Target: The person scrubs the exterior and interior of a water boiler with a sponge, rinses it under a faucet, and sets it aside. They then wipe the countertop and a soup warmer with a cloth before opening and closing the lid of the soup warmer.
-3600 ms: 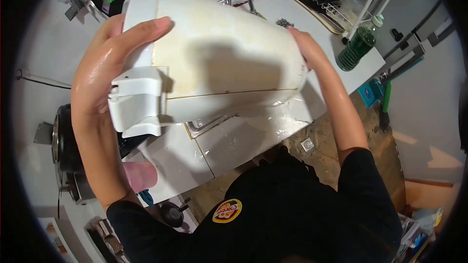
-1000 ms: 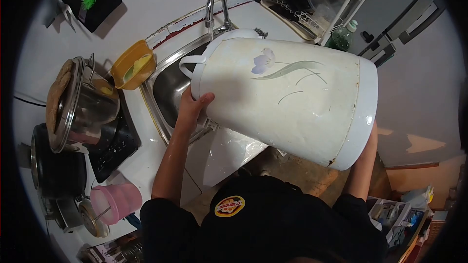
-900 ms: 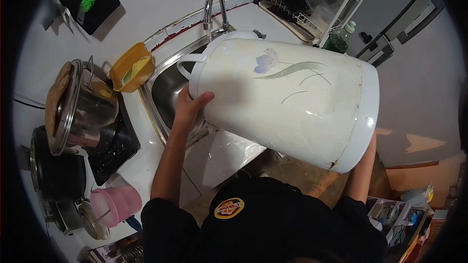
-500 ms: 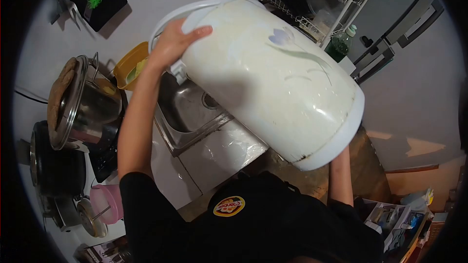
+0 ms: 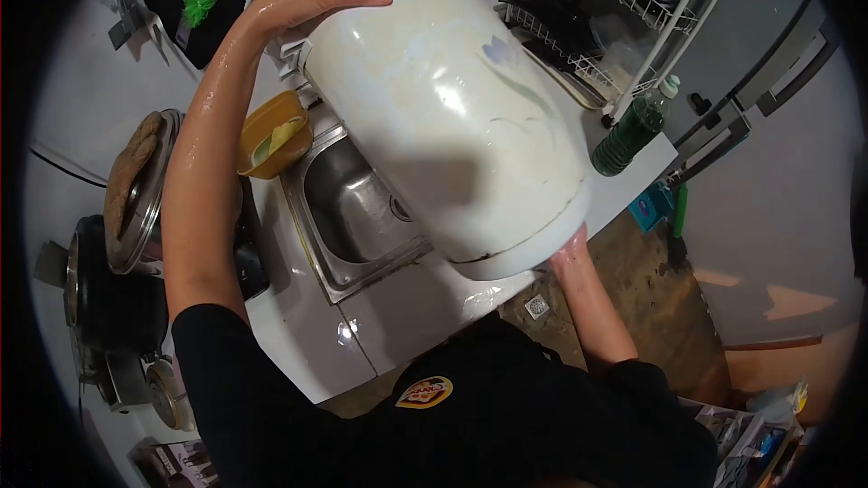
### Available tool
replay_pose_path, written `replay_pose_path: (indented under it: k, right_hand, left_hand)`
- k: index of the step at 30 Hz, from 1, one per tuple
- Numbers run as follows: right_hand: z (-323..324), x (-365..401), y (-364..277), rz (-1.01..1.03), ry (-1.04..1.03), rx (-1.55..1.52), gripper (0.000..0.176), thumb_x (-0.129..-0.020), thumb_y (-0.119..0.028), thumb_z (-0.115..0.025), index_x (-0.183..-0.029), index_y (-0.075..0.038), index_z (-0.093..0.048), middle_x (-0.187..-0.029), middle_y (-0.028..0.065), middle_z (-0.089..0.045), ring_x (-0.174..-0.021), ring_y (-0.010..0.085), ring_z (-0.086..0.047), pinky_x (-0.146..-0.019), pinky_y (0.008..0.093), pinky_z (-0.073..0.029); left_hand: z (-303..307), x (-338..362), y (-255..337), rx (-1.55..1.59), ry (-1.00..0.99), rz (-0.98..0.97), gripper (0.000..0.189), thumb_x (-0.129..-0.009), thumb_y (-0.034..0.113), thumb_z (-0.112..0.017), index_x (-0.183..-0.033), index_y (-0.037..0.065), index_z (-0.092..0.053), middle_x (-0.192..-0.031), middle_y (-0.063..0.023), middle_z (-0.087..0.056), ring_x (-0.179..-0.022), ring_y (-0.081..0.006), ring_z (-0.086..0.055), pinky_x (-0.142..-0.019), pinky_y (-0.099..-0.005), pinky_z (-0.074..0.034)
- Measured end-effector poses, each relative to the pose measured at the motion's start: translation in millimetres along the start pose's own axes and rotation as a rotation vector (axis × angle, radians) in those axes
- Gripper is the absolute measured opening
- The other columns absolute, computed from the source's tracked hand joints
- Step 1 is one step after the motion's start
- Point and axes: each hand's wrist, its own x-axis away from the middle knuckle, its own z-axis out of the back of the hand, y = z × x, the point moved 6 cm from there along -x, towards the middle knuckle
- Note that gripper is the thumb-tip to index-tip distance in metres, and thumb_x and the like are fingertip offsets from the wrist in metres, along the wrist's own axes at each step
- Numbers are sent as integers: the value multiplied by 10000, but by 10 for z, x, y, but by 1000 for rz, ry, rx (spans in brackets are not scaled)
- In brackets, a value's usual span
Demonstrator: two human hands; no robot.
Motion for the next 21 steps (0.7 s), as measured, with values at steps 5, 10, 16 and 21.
replay_pose_path:
  k: [5,10,16,21]
  right_hand:
    - [141,-223,239,-249,-154,-203,565,-944,-460,-352,-1338,-59,-397,-1363,136,-423,-1237,303,-416,-1055,464,-310]
    - [151,-285,611,-613,-56,-30,587,-945,-504,-315,-1378,-110,-343,-1431,91,-327,-1294,291,-329,-1076,472,-244]
    - [32,-597,1202,-761,-20,-34,464,-988,-371,-263,-1362,-109,-342,-1408,80,-354,-1297,270,-333,-1055,498,-275]
    - [78,-1238,1667,-703,37,-80,428,-974,-297,-239,-1291,-81,-429,-1330,105,-446,-1226,284,-424,-1030,479,-321]
  left_hand:
    - [-27,-192,-25,-98,-79,14,553,-651,336,-783,-1033,-32,-627,-903,-106,-660,-829,-179,-621,-806,-289,-471]
    - [13,-246,-122,-116,-144,106,507,-597,247,-805,-996,-22,-646,-879,-84,-663,-807,-152,-612,-794,-275,-468]
    - [60,-56,-282,-115,-137,320,491,-549,108,-815,-993,-19,-651,-847,-54,-664,-772,-127,-597,-758,-246,-469]
    - [-69,100,-320,-185,0,143,519,-584,149,-824,-1019,-43,-617,-926,-79,-660,-833,-144,-582,-774,-278,-476]
